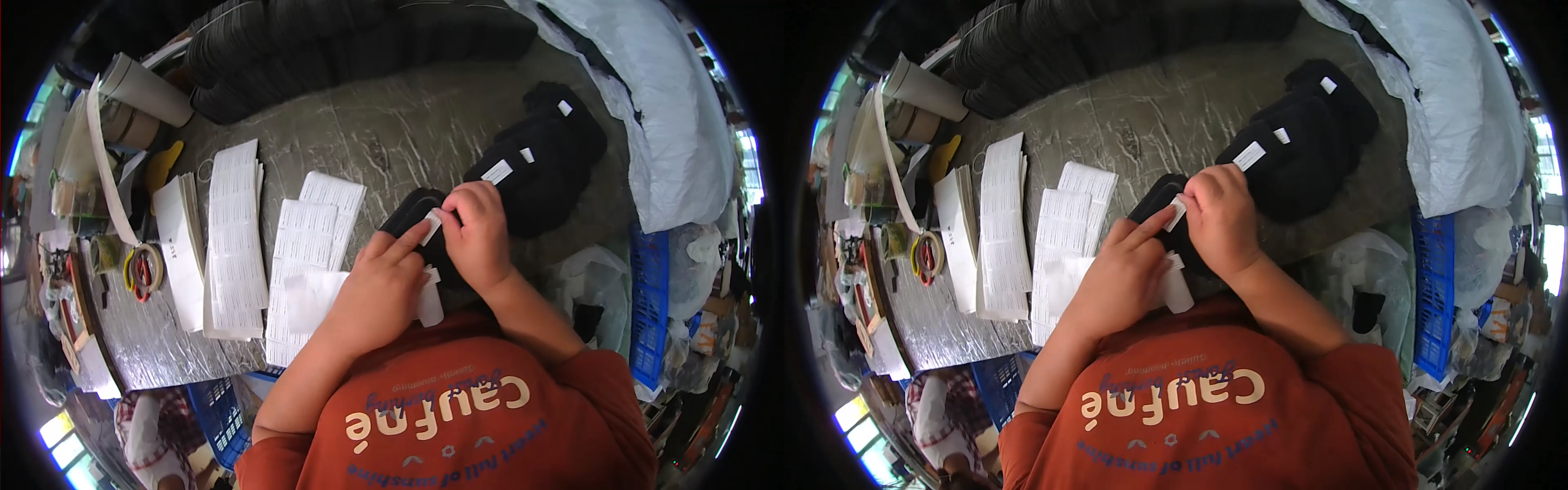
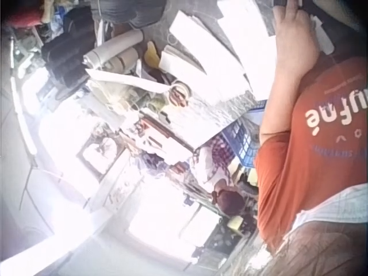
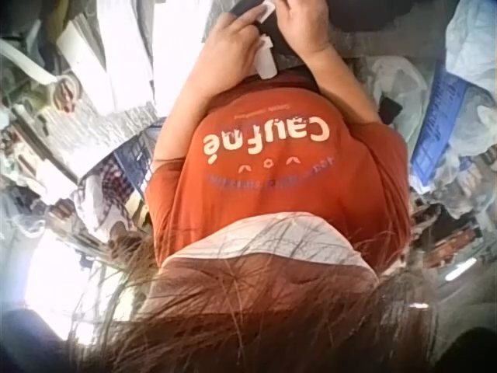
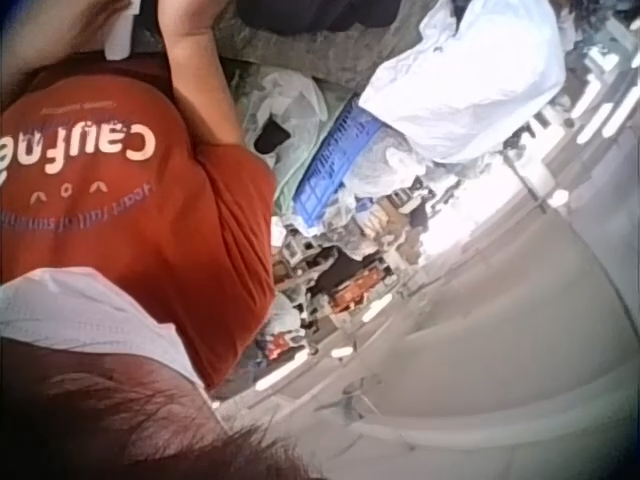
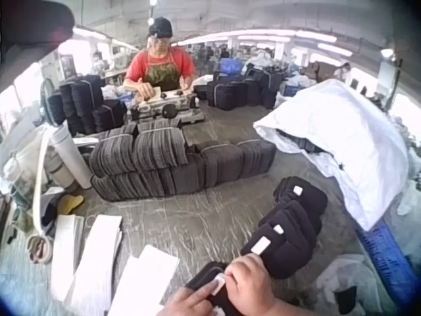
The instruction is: Applying identification labels to black shoe components and organizing them into stacks.
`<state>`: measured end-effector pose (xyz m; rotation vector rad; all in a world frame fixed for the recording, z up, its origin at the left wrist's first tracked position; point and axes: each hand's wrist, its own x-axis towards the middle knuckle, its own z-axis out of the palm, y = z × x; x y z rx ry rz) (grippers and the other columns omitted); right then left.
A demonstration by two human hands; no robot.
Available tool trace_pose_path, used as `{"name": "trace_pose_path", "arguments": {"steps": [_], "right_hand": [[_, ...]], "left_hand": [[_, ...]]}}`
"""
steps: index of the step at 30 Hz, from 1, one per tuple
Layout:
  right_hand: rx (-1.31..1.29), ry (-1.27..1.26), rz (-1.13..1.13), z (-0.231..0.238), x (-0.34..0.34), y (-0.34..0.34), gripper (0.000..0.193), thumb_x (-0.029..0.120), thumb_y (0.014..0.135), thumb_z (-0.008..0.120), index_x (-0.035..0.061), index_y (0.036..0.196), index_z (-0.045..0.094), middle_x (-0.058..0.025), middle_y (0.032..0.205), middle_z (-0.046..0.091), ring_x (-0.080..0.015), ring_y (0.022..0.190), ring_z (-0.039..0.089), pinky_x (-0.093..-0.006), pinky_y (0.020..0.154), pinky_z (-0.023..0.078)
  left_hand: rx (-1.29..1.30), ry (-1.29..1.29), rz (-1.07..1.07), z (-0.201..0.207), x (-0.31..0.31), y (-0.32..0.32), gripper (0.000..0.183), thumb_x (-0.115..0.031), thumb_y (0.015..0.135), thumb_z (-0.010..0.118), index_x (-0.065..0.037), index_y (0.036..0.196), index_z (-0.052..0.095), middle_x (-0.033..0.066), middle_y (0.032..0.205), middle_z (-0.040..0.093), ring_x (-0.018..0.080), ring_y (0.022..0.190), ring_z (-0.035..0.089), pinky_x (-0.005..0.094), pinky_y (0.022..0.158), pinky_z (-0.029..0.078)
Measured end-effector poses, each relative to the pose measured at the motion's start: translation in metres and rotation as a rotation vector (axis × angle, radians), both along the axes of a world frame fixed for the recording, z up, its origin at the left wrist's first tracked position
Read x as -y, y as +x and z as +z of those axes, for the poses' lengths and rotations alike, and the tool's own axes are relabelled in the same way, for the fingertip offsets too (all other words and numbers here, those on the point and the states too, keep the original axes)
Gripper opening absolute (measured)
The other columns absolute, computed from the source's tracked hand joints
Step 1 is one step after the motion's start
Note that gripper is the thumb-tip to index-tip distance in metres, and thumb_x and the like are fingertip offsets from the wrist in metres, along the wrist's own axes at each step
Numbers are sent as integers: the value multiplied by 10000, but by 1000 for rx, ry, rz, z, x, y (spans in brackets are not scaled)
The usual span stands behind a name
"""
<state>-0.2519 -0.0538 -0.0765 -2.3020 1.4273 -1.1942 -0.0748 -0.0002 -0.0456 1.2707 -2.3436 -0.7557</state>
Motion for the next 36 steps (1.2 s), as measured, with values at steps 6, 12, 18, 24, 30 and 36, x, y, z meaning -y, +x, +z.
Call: {"name": "trace_pose_path", "arguments": {"steps": [6,12,18,24,30,36], "right_hand": [[446,166,-66,-4,-4,-4,162,-43,851,623,33,889,485,-154,755,571,-374,661,595,-376,589,486],[-308,-221,-327,20,34,-57,203,68,812,682,65,973,558,-101,875,606,-321,889,580,-430,772,445],[374,661,270,41,-21,-5,111,69,845,691,4,894,615,-75,867,620,-174,760,593,-308,698,484],[588,717,190,33,-13,0,64,18,887,632,-1,857,579,-16,743,587,-57,710,540,-238,646,464],[416,838,230,25,13,-10,48,7,879,620,-16,850,590,-20,720,601,-68,670,537,-247,610,448],[313,863,179,26,10,-8,64,18,872,634,-20,833,600,-38,696,610,-68,654,538,-251,592,447]], "left_hand": [[-439,269,139,-15,-14,21,61,14,814,620,14,799,561,178,1349,566,308,1099,515,386,966,406],[-495,332,238,-9,-4,13,72,-12,865,603,8,802,575,173,1233,642,274,1044,548,363,937,423],[-624,284,391,-11,-10,6,208,-117,946,607,8,783,575,127,1036,694,157,861,586,272,790,459],[-436,305,472,-2,-27,18,333,-247,894,704,6,718,577,78,708,606,172,638,526,286,614,443],[-176,-59,38,4,-29,8,216,-143,746,745,-2,743,580,142,1095,644,318,999,606,428,823,518],[-25,-53,-2,-2,-27,6,200,-109,758,722,23,770,572,180,1288,573,350,1259,496,457,1027,427]]}}
